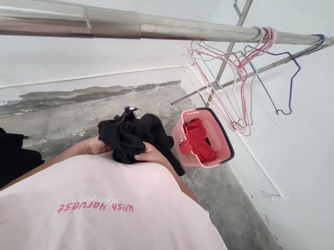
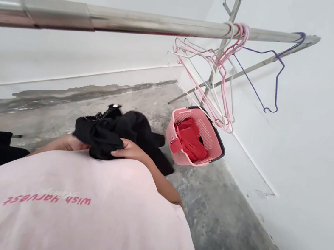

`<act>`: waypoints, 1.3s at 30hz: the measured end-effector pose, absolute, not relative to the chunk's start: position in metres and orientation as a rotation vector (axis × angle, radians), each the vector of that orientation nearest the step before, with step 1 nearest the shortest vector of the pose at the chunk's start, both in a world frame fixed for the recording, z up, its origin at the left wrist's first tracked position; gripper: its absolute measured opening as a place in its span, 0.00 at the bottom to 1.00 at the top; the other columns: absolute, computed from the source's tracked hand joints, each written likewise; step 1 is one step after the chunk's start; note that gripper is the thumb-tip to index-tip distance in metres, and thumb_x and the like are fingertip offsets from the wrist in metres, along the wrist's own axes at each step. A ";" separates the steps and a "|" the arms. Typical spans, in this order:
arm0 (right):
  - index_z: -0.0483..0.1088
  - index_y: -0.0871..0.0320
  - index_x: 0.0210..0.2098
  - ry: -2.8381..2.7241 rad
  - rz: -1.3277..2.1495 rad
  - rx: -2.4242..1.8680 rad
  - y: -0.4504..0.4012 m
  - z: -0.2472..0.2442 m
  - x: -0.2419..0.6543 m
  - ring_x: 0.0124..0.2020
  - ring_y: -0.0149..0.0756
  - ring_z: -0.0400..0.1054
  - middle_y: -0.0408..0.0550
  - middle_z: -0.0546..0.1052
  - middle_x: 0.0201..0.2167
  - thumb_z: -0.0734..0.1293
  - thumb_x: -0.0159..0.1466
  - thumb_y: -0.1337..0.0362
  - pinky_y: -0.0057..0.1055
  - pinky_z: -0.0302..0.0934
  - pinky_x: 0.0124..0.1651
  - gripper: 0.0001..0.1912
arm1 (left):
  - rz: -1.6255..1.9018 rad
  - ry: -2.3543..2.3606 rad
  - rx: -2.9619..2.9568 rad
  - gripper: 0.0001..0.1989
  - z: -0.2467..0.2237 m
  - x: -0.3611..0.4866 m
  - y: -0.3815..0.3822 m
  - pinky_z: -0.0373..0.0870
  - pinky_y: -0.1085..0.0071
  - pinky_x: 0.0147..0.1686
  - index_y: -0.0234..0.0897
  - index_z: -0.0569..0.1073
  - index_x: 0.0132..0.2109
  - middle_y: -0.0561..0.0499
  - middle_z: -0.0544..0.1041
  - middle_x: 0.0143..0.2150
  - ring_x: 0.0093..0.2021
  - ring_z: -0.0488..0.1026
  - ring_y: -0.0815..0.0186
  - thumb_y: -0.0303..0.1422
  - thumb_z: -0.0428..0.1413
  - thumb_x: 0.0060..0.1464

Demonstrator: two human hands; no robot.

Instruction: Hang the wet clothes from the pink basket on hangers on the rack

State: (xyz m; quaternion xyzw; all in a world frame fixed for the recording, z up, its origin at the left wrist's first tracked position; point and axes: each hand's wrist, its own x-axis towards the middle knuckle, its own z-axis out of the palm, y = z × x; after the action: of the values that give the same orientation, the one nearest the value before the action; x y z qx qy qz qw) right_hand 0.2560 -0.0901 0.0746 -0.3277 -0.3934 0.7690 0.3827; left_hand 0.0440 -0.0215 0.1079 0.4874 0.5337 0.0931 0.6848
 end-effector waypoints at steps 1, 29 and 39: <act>0.75 0.58 0.38 -1.012 1.996 -0.798 -0.088 0.077 0.251 0.38 0.34 0.69 0.42 0.77 0.32 0.80 0.42 0.54 0.32 0.63 0.46 0.27 | 0.247 1.176 0.991 0.19 0.105 0.048 -0.023 0.74 0.59 0.44 0.40 0.78 0.46 0.45 0.82 0.39 0.46 0.77 0.50 0.44 0.55 0.51; 0.68 0.51 0.50 -1.026 1.774 -1.180 -0.061 0.032 0.229 0.33 0.31 0.66 0.46 0.76 0.39 0.76 0.49 0.51 0.29 0.61 0.36 0.31 | 1.135 0.789 -0.102 0.12 0.151 0.002 -0.017 0.77 0.71 0.32 0.31 0.72 0.38 0.49 0.75 0.24 0.25 0.75 0.67 0.32 0.47 0.66; 0.69 0.53 0.45 -1.075 1.990 -0.951 -0.053 0.026 0.220 0.34 0.33 0.68 0.44 0.74 0.34 0.77 0.48 0.51 0.28 0.61 0.37 0.28 | 0.854 0.787 0.252 0.24 0.138 0.004 -0.045 0.73 0.56 0.50 0.31 0.73 0.53 0.38 0.80 0.43 0.45 0.78 0.53 0.40 0.62 0.53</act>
State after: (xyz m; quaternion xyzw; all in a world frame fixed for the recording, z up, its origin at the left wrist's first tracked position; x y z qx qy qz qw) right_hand 0.2195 -0.0532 0.0259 -0.3647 -0.4126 0.7636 0.3371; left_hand 0.0042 -0.0448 0.1381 0.1188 0.3709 0.4024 0.8285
